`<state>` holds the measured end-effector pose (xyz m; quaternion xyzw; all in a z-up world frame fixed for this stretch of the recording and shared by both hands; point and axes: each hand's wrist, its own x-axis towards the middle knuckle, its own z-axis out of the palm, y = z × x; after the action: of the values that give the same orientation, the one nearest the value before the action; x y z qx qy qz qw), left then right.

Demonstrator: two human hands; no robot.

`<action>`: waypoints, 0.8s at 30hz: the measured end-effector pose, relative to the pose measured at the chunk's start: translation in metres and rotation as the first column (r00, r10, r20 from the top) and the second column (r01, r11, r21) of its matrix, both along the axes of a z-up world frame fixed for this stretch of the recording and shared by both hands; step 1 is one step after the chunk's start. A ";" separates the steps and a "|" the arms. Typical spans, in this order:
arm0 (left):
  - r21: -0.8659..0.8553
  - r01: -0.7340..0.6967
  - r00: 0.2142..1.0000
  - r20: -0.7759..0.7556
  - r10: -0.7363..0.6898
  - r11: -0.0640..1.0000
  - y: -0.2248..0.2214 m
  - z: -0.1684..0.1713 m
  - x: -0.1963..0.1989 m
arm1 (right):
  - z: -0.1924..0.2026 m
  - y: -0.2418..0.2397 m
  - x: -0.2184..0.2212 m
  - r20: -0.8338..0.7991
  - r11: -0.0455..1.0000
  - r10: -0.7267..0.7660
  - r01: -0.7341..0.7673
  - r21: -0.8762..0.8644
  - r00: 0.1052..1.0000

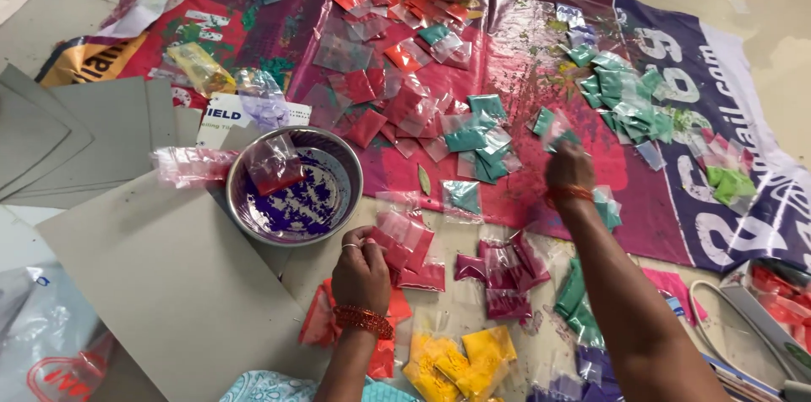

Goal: Sealing small plastic bags containing colored powders using a heat sealer.

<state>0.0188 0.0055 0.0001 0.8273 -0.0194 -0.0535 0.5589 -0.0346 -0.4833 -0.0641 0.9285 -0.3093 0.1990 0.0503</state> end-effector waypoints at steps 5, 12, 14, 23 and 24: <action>-0.023 -0.021 0.998 0.052 0.022 1.000 -0.002 0.007 -0.003 | 0.061 0.042 -0.063 -0.067 0.977 -0.209 0.211 0.022 0.976; -0.137 -0.088 0.994 0.059 0.097 0.987 0.003 0.009 -0.002 | -0.009 0.072 0.027 -0.036 0.762 0.495 -0.414 0.498 0.868; -0.148 -0.091 0.994 0.043 0.098 0.985 0.005 0.015 0.000 | -0.035 0.060 0.058 -0.090 0.737 0.626 -0.549 0.394 0.775; -0.140 -0.070 0.998 -0.003 0.070 0.988 0.002 0.013 0.002 | -0.002 0.069 0.102 -0.031 0.689 0.380 -0.260 0.676 0.925; -0.142 -0.074 0.997 -0.002 0.075 0.987 0.003 0.012 0.002 | 0.011 0.092 0.093 -0.031 0.689 0.384 -0.264 0.675 0.923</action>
<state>0.0207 0.0082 0.0122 0.7856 0.0068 -0.0298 0.6180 0.0589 -0.3914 -0.0533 0.9391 -0.1846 0.0031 -0.2899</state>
